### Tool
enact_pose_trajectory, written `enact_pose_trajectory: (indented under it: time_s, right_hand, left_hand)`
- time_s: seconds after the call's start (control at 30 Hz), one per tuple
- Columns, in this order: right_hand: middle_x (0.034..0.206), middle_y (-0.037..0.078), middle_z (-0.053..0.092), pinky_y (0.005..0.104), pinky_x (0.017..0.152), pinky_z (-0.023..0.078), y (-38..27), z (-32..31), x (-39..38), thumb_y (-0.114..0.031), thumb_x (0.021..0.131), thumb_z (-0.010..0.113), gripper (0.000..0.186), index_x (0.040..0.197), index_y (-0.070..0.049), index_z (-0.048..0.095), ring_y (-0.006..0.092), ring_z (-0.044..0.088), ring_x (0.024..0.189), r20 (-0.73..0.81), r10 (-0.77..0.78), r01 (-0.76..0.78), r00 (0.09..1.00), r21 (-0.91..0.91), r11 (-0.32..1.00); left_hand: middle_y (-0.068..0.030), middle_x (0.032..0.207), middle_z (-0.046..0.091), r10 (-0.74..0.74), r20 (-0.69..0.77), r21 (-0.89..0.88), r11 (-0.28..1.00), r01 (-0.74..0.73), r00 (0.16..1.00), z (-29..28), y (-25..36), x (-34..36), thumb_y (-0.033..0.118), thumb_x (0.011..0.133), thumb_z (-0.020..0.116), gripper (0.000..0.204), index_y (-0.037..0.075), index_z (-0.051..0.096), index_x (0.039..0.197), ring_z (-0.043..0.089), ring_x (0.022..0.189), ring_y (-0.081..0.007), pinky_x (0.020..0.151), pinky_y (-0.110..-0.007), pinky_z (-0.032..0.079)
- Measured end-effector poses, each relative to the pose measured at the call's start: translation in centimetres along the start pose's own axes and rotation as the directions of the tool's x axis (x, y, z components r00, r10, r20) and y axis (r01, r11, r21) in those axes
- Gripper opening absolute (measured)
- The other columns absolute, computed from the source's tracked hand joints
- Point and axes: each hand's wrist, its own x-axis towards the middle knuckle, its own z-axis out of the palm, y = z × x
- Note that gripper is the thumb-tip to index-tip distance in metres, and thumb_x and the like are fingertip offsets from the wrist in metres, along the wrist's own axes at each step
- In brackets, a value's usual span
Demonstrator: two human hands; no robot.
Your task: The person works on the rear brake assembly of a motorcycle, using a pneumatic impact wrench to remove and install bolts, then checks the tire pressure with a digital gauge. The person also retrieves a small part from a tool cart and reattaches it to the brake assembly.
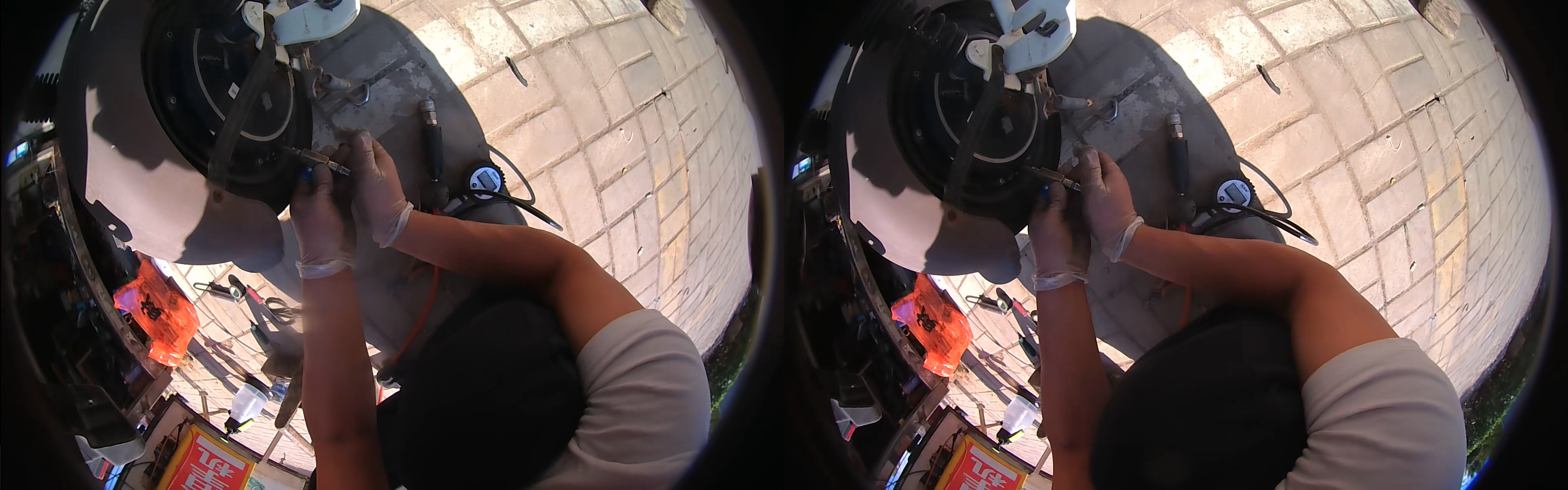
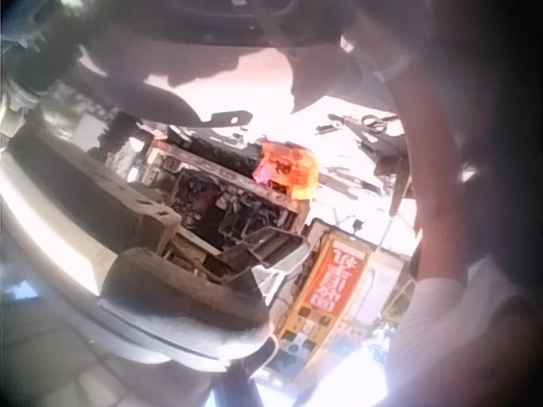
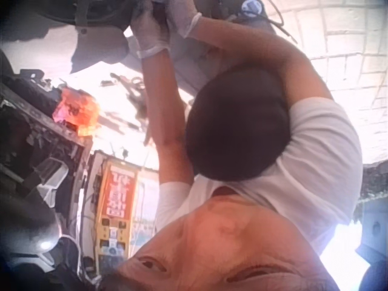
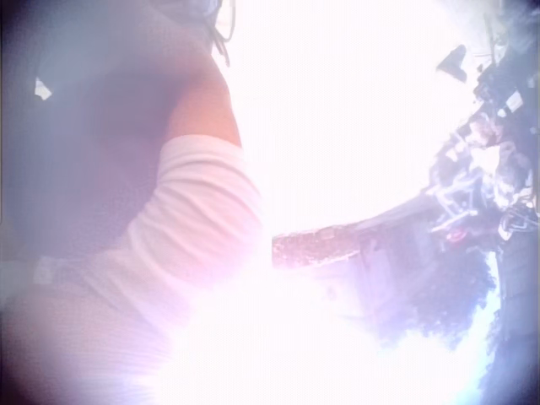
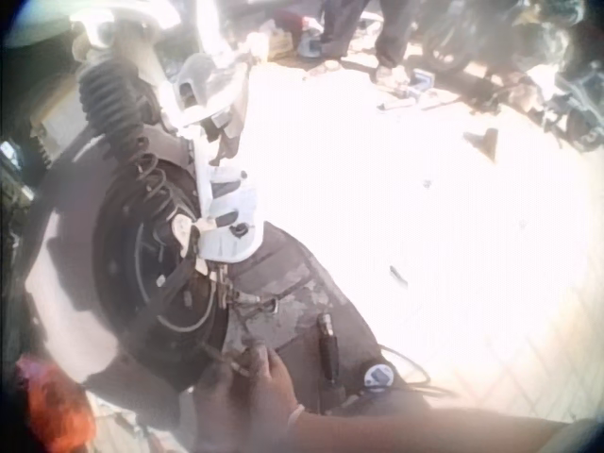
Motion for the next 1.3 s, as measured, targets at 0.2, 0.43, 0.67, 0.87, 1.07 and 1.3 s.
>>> enact_pose_trajectory:
  time_s: [0.2,0.43,0.67,0.87,1.07,1.3]
  right_hand:
    - [0.113,0.012,0.060,0.0308,0.087,0.046,-1.0,-0.1,1.5,-0.036,0.103,0.042,0.044,0.119,0.002,0.055,0.0174,0.054,0.105,-0.160,-0.361,0.351,0.919,-0.091,0.932]
    - [0.120,0.012,0.058,0.0314,0.099,0.040,0.6,0.5,-1.2,-0.044,0.100,0.042,0.054,0.127,0.002,0.050,0.0200,0.054,0.111,0.055,-0.324,0.326,0.944,-0.036,0.945]
    - [0.114,0.014,0.059,0.0321,0.093,0.043,0.0,-2.2,4.3,-0.033,0.102,0.042,0.042,0.118,0.003,0.057,0.0214,0.056,0.106,-0.051,-0.486,0.438,0.873,-0.359,0.824]
    - [0.110,0.018,0.058,0.0341,0.090,0.044,0.9,-1.9,4.1,-0.029,0.102,0.043,0.039,0.111,0.005,0.060,0.0256,0.057,0.101,-0.099,-0.371,0.308,0.923,-0.385,0.870]
    - [0.098,0.009,0.063,0.0290,0.084,0.044,1.3,-1.3,4.0,-0.038,0.102,0.043,0.047,0.113,0.004,0.059,0.0141,0.054,0.090,-0.104,-0.368,0.292,0.924,-0.431,0.854]
    - [0.091,0.008,0.065,0.0255,0.069,0.047,-2.4,-2.0,0.1,-0.032,0.099,0.051,0.041,0.112,0.006,0.059,0.0118,0.057,0.076,0.129,0.080,-0.022,0.988,-0.397,0.918]
  left_hand:
    - [-0.0142,0.120,0.059,0.011,0.071,-0.044,0.999,-0.007,0.997,0.0,0.1,-0.4,0.022,0.101,0.048,0.035,-0.003,0.049,0.124,0.059,0.110,-0.0248,0.098,-0.037,0.046]
    - [-0.0144,0.119,0.059,0.068,0.073,0.110,0.991,-0.076,0.995,-0.6,0.3,-0.8,0.022,0.100,0.049,0.034,-0.003,0.050,0.123,0.059,0.108,-0.0231,0.096,-0.038,0.047]
    - [-0.0154,0.117,0.059,0.028,0.032,-0.011,1.000,-0.028,0.999,0.6,-0.4,-0.3,0.020,0.100,0.049,0.032,-0.004,0.051,0.122,0.059,0.108,-0.0248,0.098,-0.038,0.045]
    - [-0.0181,0.114,0.060,0.083,0.022,0.025,0.996,-0.083,0.996,0.5,0.1,-1.0,0.017,0.100,0.048,0.029,-0.005,0.052,0.118,0.060,0.107,-0.0263,0.097,-0.039,0.048]
    - [-0.0199,0.111,0.060,0.130,-0.023,0.092,0.988,-0.127,0.991,0.7,0.7,-1.8,0.013,0.100,0.047,0.024,-0.006,0.051,0.114,0.061,0.104,-0.0272,0.093,-0.038,0.051]
    - [-0.0128,0.119,0.061,0.063,0.082,-0.281,0.959,-0.038,0.995,-0.6,-0.6,-3.6,0.026,0.100,0.050,0.037,0.000,0.050,0.125,0.058,0.113,-0.0257,0.102,-0.041,0.043]
